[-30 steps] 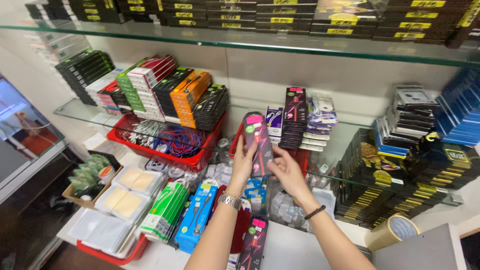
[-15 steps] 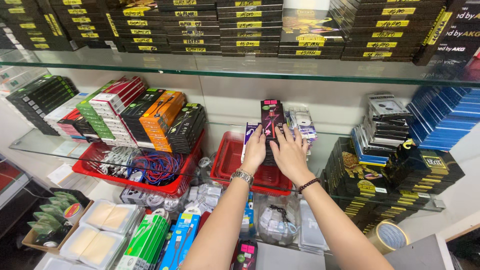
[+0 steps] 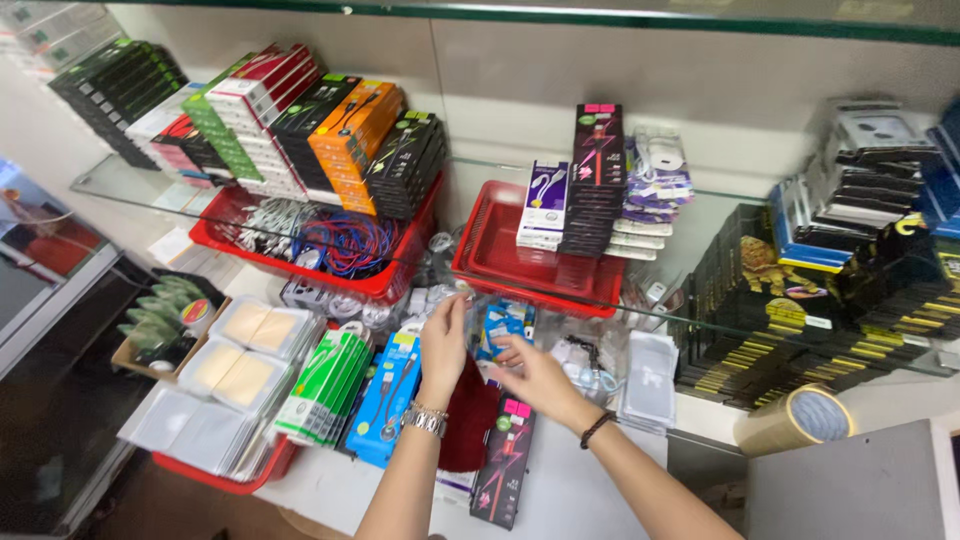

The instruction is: The person wipes packaged phone accessories with a red cloth and stacks them on a glass display shelf. They move a cardboard box aside, wipe each package, place wiped packages on the shelf, and rearrange stacked boxes and trays on the shelf.

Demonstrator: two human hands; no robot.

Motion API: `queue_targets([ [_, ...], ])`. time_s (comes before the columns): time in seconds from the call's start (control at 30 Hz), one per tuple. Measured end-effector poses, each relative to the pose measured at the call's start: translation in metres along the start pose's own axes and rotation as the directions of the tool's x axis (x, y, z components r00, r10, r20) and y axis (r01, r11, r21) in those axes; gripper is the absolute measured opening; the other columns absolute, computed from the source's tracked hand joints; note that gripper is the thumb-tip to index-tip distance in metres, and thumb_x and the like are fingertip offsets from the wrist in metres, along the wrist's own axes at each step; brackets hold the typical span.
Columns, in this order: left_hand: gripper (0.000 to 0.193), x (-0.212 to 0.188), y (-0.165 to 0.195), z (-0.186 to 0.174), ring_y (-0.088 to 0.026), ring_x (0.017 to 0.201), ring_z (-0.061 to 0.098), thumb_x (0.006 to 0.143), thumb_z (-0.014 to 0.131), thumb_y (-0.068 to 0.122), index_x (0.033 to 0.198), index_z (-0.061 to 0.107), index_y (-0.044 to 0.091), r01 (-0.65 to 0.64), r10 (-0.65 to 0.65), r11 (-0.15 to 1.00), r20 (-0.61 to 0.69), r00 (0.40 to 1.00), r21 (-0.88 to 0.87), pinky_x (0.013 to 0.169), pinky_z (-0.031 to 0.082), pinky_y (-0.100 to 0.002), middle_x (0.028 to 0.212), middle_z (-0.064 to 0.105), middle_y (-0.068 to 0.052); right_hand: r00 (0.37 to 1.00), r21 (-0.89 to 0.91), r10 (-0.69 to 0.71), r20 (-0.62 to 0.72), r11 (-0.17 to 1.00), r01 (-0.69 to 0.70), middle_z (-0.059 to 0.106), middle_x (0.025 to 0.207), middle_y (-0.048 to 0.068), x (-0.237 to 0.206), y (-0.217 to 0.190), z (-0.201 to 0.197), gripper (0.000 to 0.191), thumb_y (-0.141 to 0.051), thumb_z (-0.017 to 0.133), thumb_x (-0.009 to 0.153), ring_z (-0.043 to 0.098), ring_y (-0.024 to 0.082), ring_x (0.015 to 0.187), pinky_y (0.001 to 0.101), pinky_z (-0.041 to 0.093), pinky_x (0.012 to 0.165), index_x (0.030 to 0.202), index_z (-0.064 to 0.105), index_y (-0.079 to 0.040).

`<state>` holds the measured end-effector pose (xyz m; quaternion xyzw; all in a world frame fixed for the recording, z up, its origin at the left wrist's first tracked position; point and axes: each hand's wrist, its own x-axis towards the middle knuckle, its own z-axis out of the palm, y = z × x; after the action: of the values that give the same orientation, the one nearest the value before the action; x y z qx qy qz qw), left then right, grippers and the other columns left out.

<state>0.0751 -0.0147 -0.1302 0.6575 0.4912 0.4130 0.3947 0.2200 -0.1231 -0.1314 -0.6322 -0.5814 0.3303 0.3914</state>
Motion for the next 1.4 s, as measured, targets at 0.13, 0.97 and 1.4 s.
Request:
queue_targets([
  [0.13, 0.036, -0.032, -0.046, -0.034, -0.025, 0.104, 0.075, 0.106, 0.049, 0.026, 0.121, 0.069, 0.001, -0.032, 0.02, 0.995, -0.124, 0.992, -0.096, 0.09, 0.054, -0.034, 0.109, 0.079, -0.017, 0.934, -0.507, -0.352, 0.068, 0.794, 0.336, 0.05, 0.141, 0.037, -0.016, 0.002, 0.088, 0.103, -0.05, 0.094, 0.059, 0.048, 0.059, 0.126, 0.0649, 0.043, 0.098, 0.143, 0.053, -0.006],
  [0.97, 0.081, -0.16, -0.048, 0.084, -0.039, 0.152, 0.022, 0.081, 0.059, -0.009, 0.153, 0.021, -0.012, -0.17, 0.001, 0.893, 0.378, 0.926, 0.416, 0.123, 0.023, -0.04, 0.16, 0.026, -0.028, 0.746, 0.902, 0.572, 0.339, 0.029, -0.432, 0.069, 0.133, 0.003, -0.116, 0.112, 0.014, 0.05, -0.041, 0.066, 0.09, 0.067, 0.02, 0.116, 0.0432, 0.052, 0.102, 0.134, 0.063, -0.015],
  [1.4, 0.073, -0.111, -0.018, 0.052, -0.023, 0.136, 0.047, 0.092, 0.063, 0.014, 0.157, 0.03, 0.014, 0.187, -0.129, 0.915, 0.178, 0.975, -0.357, 0.11, 0.043, -0.035, 0.154, 0.043, -0.009, 0.92, 0.766, 0.39, 0.037, 0.58, -0.276, 0.073, 0.114, 0.006, -0.054, 0.035, -0.03, 0.044, -0.021, 0.077, 0.082, 0.07, 0.018, 0.101, 0.0354, 0.057, 0.083, 0.123, 0.064, -0.011],
])
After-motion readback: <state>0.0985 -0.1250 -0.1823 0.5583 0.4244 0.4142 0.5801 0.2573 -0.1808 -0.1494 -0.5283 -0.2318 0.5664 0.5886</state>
